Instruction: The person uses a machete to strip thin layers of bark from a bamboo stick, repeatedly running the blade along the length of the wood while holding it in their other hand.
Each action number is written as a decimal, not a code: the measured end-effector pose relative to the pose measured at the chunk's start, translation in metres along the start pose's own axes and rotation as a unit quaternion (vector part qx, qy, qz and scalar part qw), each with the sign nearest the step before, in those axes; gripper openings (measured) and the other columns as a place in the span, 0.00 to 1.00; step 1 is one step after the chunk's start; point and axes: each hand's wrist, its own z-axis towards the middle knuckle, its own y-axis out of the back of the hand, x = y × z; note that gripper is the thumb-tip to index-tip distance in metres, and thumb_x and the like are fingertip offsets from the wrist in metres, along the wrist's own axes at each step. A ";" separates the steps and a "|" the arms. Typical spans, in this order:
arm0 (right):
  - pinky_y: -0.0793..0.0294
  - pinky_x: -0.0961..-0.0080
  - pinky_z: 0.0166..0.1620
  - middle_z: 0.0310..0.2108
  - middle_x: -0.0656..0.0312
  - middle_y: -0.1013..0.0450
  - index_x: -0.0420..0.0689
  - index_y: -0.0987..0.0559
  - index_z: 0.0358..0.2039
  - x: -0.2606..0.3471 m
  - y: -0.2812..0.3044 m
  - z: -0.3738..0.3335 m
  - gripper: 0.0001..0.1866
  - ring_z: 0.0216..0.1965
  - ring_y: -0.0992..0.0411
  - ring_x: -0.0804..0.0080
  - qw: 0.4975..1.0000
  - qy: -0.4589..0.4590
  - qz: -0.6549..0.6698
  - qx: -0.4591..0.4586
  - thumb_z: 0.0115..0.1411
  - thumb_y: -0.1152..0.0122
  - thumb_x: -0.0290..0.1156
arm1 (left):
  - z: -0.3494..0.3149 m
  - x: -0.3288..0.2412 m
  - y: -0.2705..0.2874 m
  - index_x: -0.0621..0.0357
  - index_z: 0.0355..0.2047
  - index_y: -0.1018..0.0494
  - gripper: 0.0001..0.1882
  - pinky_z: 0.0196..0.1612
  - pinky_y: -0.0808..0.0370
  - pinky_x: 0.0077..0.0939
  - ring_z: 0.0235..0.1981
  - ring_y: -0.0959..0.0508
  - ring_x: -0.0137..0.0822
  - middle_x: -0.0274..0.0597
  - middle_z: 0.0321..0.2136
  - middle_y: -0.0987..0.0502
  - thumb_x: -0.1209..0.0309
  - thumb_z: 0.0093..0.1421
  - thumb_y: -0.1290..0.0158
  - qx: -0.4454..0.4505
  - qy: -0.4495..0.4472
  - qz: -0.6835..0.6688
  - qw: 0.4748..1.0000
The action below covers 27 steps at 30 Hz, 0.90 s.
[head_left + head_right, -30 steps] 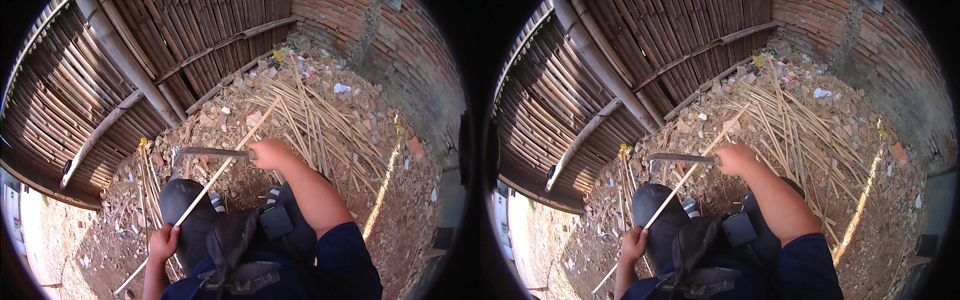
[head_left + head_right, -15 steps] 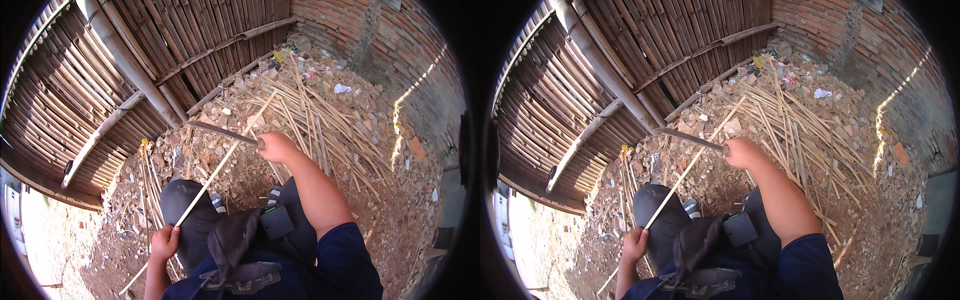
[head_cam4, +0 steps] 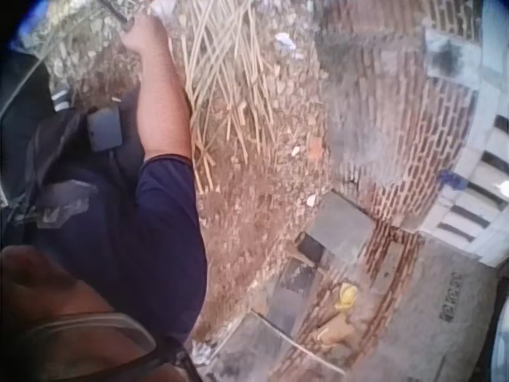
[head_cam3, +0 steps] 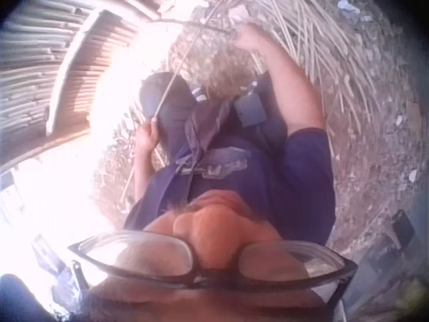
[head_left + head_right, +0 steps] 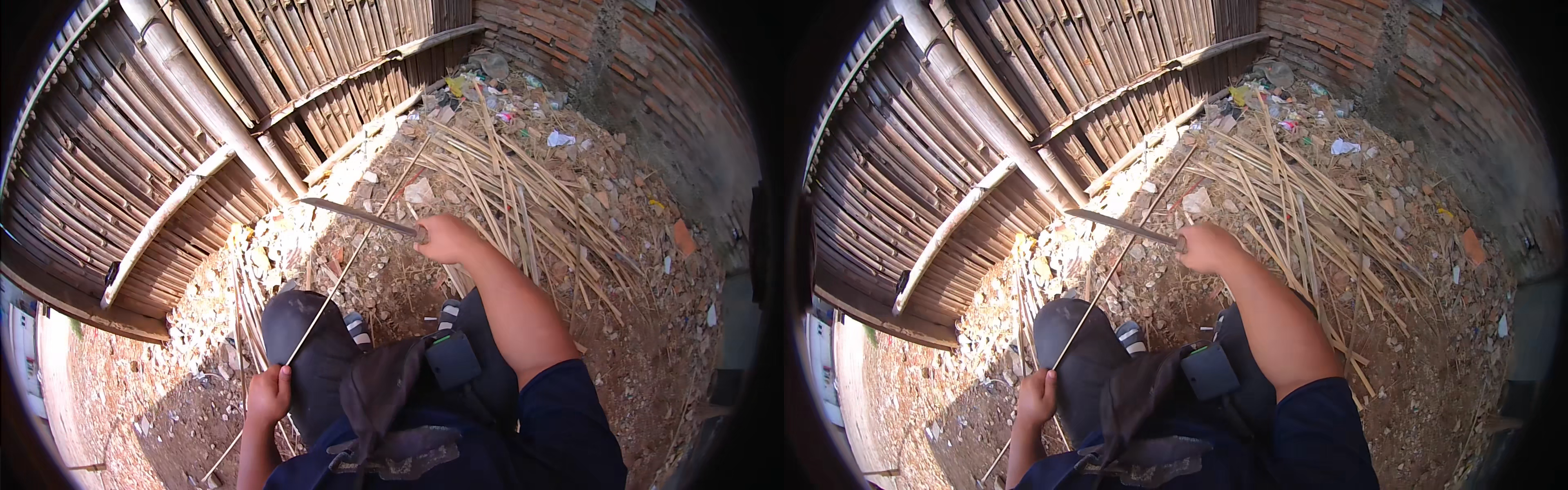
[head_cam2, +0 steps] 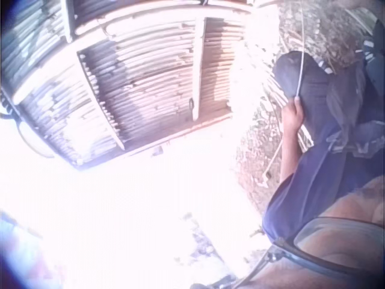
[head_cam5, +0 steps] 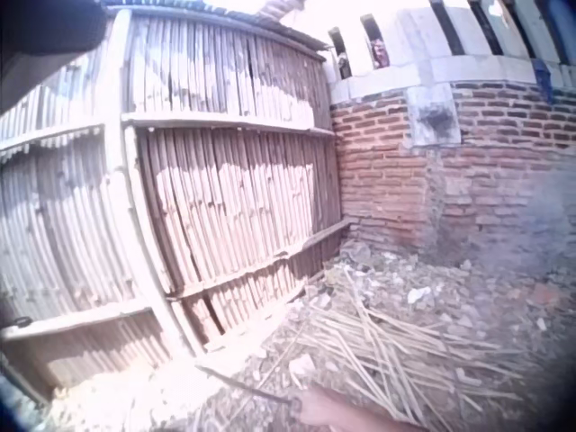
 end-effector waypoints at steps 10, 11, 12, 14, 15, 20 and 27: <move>0.24 0.56 0.50 0.41 0.47 0.21 0.42 0.19 0.45 -0.016 -0.004 0.016 0.23 0.46 0.23 0.46 1.000 0.028 0.004 -0.002 0.52 0.30 0.44 | -0.004 0.002 -0.013 0.60 0.23 0.33 0.20 0.26 0.31 0.56 0.21 0.25 0.63 0.59 0.16 0.28 0.60 0.70 0.52 -0.053 -0.005 0.036 0.998; 0.24 0.56 0.50 0.40 0.46 0.21 0.42 0.19 0.45 -0.016 -0.002 0.018 0.24 0.46 0.23 0.47 0.999 0.005 0.020 -0.032 0.52 0.30 0.44 | -0.005 0.002 -0.012 0.60 0.23 0.33 0.20 0.26 0.31 0.56 0.21 0.25 0.64 0.59 0.16 0.28 0.60 0.70 0.52 -0.047 -0.005 0.038 0.998; 0.24 0.56 0.50 0.42 0.46 0.21 0.43 0.19 0.45 -0.016 -0.001 0.019 0.23 0.46 0.23 0.47 1.000 -0.001 0.010 -0.011 0.53 0.31 0.43 | -0.004 0.001 -0.011 0.60 0.23 0.33 0.20 0.25 0.31 0.56 0.20 0.25 0.64 0.59 0.16 0.28 0.60 0.70 0.52 -0.041 -0.006 0.041 0.998; 0.24 0.56 0.50 0.42 0.47 0.21 0.43 0.19 0.44 -0.008 -0.007 0.011 0.22 0.46 0.23 0.47 1.000 0.002 0.005 -0.002 0.53 0.31 0.43 | -0.006 -0.001 -0.011 0.60 0.23 0.34 0.20 0.25 0.31 0.56 0.20 0.25 0.64 0.59 0.16 0.27 0.60 0.70 0.52 -0.045 -0.005 0.054 0.997; 0.24 0.55 0.50 0.41 0.48 0.21 0.44 0.19 0.43 -0.003 -0.009 0.008 0.21 0.46 0.23 0.47 1.000 0.005 -0.001 0.008 0.53 0.31 0.42 | -0.006 -0.003 -0.010 0.59 0.23 0.34 0.20 0.25 0.31 0.56 0.20 0.25 0.64 0.58 0.16 0.27 0.60 0.70 0.52 -0.051 -0.004 0.066 0.997; 0.23 0.54 0.49 0.39 0.51 0.21 0.44 0.19 0.39 0.034 0.003 -0.014 0.18 0.46 0.23 0.48 0.988 0.076 -0.095 0.095 0.52 0.31 0.42 | -0.011 -0.005 -0.013 0.59 0.24 0.33 0.19 0.25 0.30 0.57 0.20 0.25 0.64 0.58 0.16 0.27 0.61 0.70 0.52 -0.058 0.007 0.078 0.995; 0.24 0.58 0.50 0.42 0.47 0.21 0.44 0.19 0.45 -0.024 -0.005 0.021 0.21 0.47 0.23 0.47 1.000 -0.005 -0.005 0.018 0.53 0.32 0.40 | -0.007 -0.011 -0.012 0.59 0.24 0.33 0.18 0.25 0.30 0.56 0.20 0.24 0.63 0.57 0.16 0.27 0.61 0.69 0.51 -0.071 -0.003 0.070 0.995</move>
